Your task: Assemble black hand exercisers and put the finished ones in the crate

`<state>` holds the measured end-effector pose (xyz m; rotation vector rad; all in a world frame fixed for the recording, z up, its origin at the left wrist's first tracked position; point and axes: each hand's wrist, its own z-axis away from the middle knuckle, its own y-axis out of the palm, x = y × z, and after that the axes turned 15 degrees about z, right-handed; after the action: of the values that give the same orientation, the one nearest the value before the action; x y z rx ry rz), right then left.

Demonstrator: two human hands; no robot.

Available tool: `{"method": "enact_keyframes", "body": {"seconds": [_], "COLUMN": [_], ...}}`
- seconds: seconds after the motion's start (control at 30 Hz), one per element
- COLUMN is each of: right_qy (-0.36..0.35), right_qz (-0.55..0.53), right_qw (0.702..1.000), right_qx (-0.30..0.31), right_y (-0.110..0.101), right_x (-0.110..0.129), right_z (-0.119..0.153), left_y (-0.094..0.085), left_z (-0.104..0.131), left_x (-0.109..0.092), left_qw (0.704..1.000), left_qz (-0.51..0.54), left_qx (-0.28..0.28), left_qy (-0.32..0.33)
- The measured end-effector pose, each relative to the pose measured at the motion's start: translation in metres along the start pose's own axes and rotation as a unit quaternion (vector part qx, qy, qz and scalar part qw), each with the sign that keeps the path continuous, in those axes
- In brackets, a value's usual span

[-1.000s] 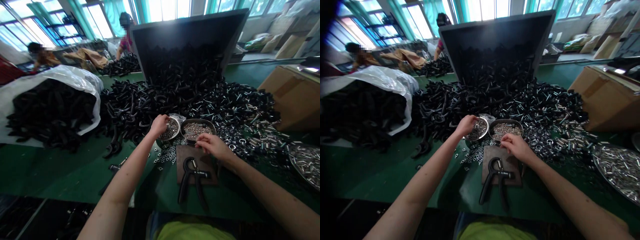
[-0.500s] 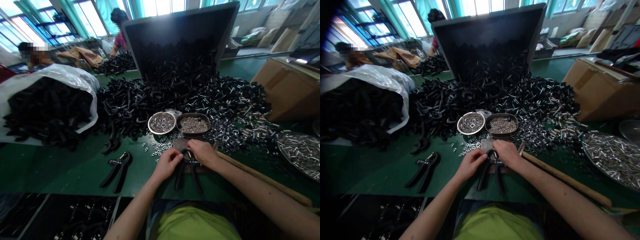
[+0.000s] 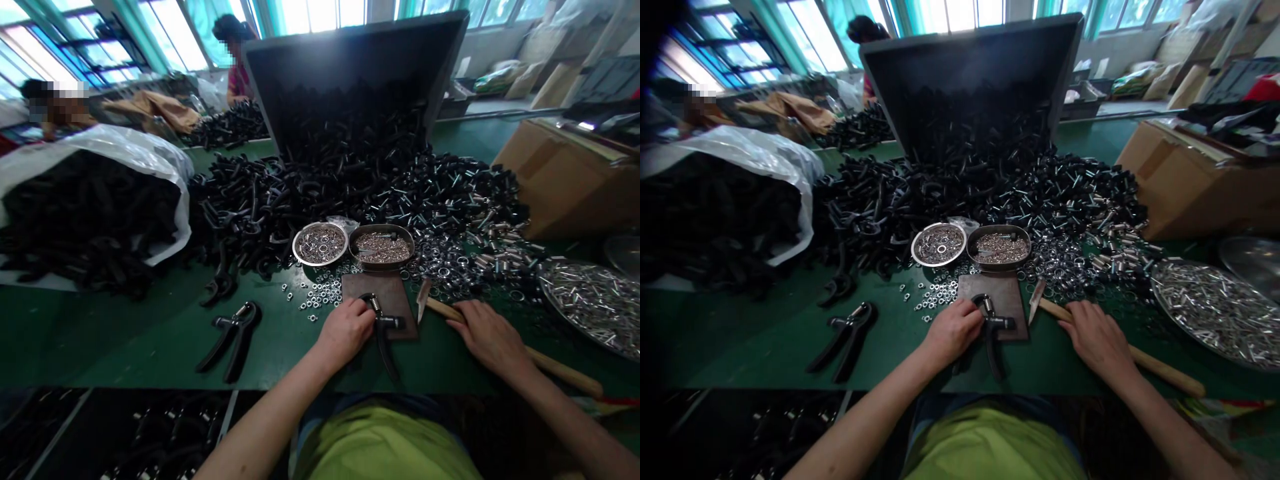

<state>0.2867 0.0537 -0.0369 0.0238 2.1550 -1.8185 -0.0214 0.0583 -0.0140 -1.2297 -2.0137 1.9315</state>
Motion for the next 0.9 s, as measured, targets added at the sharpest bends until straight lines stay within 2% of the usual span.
{"method": "enact_keyframes", "body": {"seconds": [0.07, 0.17, 0.27, 0.33, 0.43, 0.53, 0.63, 0.7, 0.77, 0.83, 0.9], "right_qy": [0.025, 0.027, -0.023, -0.07, -0.107, -0.093, -0.13, -0.166, -0.174, -0.145, -0.105], "right_qz": [-0.035, -0.16, -0.261, -0.264, -0.237, -0.252, -0.223, -0.166, -0.125, -0.098, -0.063], "right_qw": [0.999, 0.987, 0.963, 0.961, 0.965, 0.963, 0.965, 0.972, 0.976, 0.983, 0.989], "right_qx": [0.006, -0.016, -0.059, -0.046, 0.004, -0.033, -0.045, -0.023, -0.024, -0.055, -0.085], "right_y": [-0.004, -0.031, -0.058, -0.064, -0.064, -0.066, -0.069, -0.066, -0.058, -0.045, -0.03], "right_x": [0.002, 0.021, 0.044, 0.057, 0.065, 0.066, 0.068, 0.07, 0.068, 0.059, 0.044], "right_z": [0.004, -0.009, -0.028, -0.036, -0.035, -0.023, -0.006, 0.002, 0.009, 0.015, 0.019], "left_y": [0.0, -0.003, -0.006, -0.006, -0.002, 0.005, 0.01, 0.011, 0.009, 0.006, 0.003], "left_z": [0.003, 0.008, 0.012, 0.014, 0.02, 0.025, 0.028, 0.028, 0.026, 0.025, 0.024], "left_x": [-0.005, -0.012, -0.017, -0.018, -0.017, -0.017, -0.018, -0.019, -0.018, -0.015, -0.012], "left_qw": [0.999, 0.997, 0.995, 0.995, 0.998, 0.988, 0.969, 0.967, 0.971, 0.968, 0.945], "left_qz": [-0.04, -0.072, -0.093, -0.091, -0.03, 0.089, 0.148, 0.145, 0.141, 0.165, 0.243], "left_qx": [0.01, 0.026, 0.037, 0.035, 0.0, -0.064, -0.116, -0.112, -0.085, -0.072, -0.093], "left_qy": [-0.01, -0.02, -0.024, -0.033, -0.062, -0.109, -0.162, -0.176, -0.174, -0.174, -0.198]}}
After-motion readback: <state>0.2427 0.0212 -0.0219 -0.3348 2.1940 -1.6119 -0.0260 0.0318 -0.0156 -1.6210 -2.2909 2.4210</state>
